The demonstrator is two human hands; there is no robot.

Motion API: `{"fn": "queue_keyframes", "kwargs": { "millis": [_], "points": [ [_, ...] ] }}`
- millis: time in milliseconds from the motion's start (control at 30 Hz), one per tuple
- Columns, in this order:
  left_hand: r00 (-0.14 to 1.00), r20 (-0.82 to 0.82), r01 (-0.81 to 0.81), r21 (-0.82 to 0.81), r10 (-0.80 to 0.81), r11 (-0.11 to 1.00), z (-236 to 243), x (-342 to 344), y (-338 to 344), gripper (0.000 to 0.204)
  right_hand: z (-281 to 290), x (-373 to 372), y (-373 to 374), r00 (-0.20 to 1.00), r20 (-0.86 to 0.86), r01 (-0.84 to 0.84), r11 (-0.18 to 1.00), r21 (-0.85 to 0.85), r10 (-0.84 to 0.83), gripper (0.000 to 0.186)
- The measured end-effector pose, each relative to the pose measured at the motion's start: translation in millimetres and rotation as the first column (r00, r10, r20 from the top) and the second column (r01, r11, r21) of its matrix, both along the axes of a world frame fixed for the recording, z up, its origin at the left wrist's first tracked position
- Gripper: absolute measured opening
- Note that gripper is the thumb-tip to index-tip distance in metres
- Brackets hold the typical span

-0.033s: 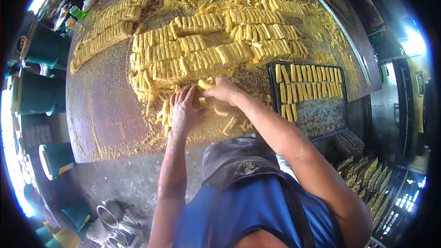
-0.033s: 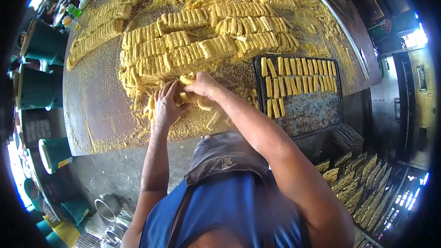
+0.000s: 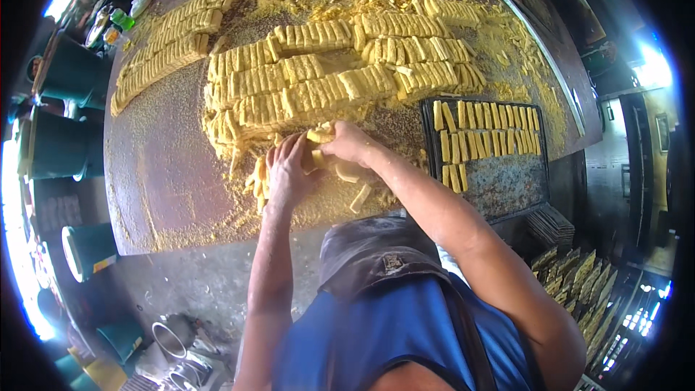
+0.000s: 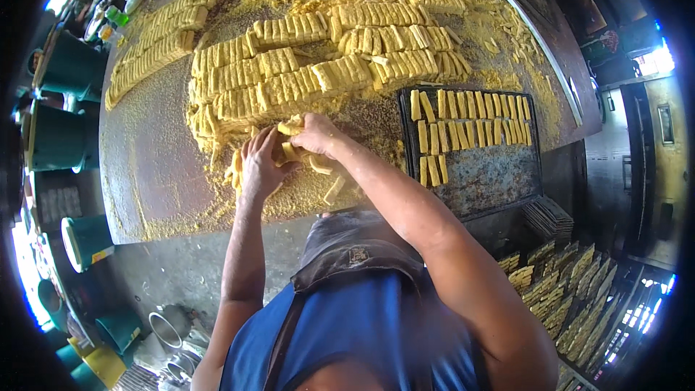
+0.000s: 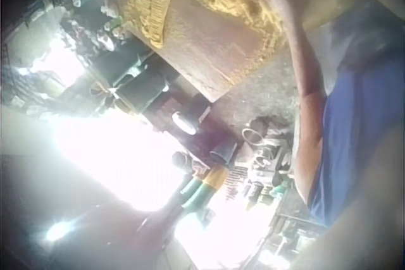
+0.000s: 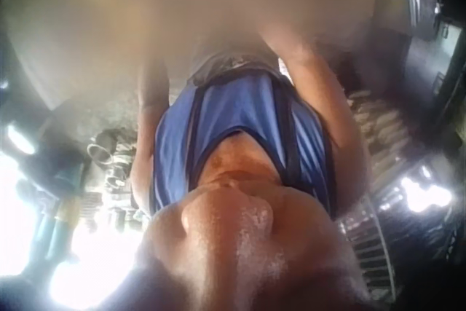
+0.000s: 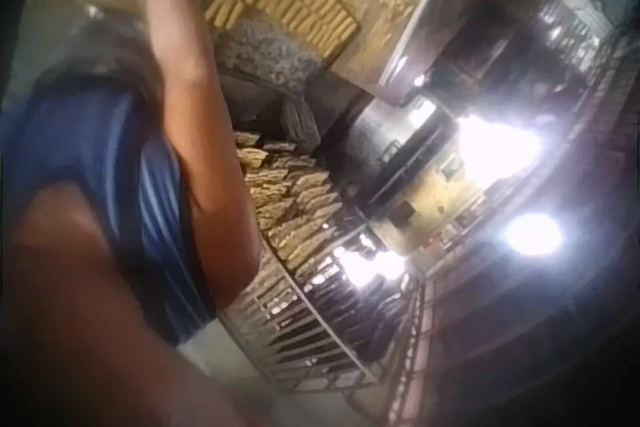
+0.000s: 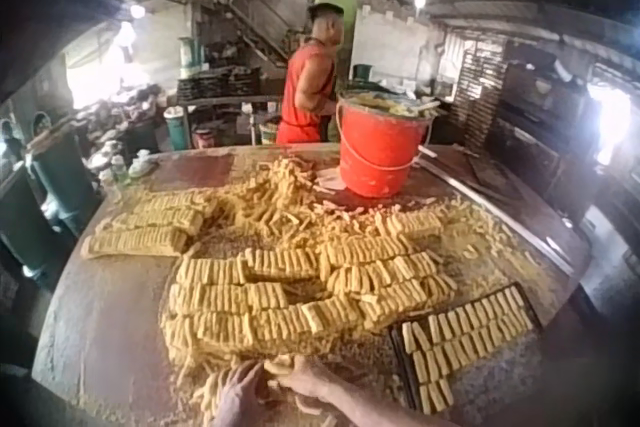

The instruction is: The person arranges cut dough sticks from the table onto baking trays by hand, setting aside filled trays and placing empty trays on the table to continue arranging more dough sticks.

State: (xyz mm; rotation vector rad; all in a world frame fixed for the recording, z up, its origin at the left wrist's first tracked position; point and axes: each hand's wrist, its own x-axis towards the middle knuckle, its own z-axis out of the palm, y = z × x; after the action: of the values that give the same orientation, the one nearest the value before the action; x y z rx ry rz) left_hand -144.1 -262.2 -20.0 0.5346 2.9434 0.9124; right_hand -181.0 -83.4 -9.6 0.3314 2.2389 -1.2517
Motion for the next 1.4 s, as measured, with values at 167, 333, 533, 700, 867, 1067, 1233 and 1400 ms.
{"fn": "queue_keyframes", "kwargs": {
  "millis": [167,333,533,700,867,1067,1233,1400],
  "points": [
    [0.999,0.055,0.003,-0.045,-0.001,0.999,19,-3,14,0.09,-5,-5,45,0.964,0.139,0.264,0.881,-0.393,-0.227,0.05],
    [0.886,-0.294,-0.304,0.216,0.359,0.928,24,38,15,0.044,14,34,159,0.982,-0.08,0.118,0.887,-0.446,-0.171,0.06],
    [0.941,-0.14,-0.244,0.352,0.309,0.904,1,92,120,0.026,37,149,301,0.993,-0.082,0.077,0.995,-0.059,-0.082,0.057],
    [0.995,0.033,0.082,0.221,-0.092,0.972,15,96,247,0.03,28,176,291,0.99,-0.135,0.006,0.923,0.386,0.05,0.059],
    [0.95,-0.074,0.309,0.085,-0.303,0.947,12,113,291,0.039,22,195,317,0.985,-0.136,0.143,0.929,0.34,-0.102,0.048],
    [0.861,-0.185,0.469,-0.074,-0.474,0.88,22,99,323,0.038,22,201,326,0.949,-0.238,0.272,0.918,0.287,-0.207,0.049],
    [0.853,0.087,0.499,-0.423,-0.514,0.757,36,81,338,0.024,21,202,318,0.907,-0.342,0.344,0.9,0.269,-0.245,0.052],
    [0.92,0.358,0.08,0.23,-0.16,0.97,39,94,331,0.036,16,204,337,0.891,-0.374,0.35,0.913,0.209,-0.256,0.052]
  ]
}}
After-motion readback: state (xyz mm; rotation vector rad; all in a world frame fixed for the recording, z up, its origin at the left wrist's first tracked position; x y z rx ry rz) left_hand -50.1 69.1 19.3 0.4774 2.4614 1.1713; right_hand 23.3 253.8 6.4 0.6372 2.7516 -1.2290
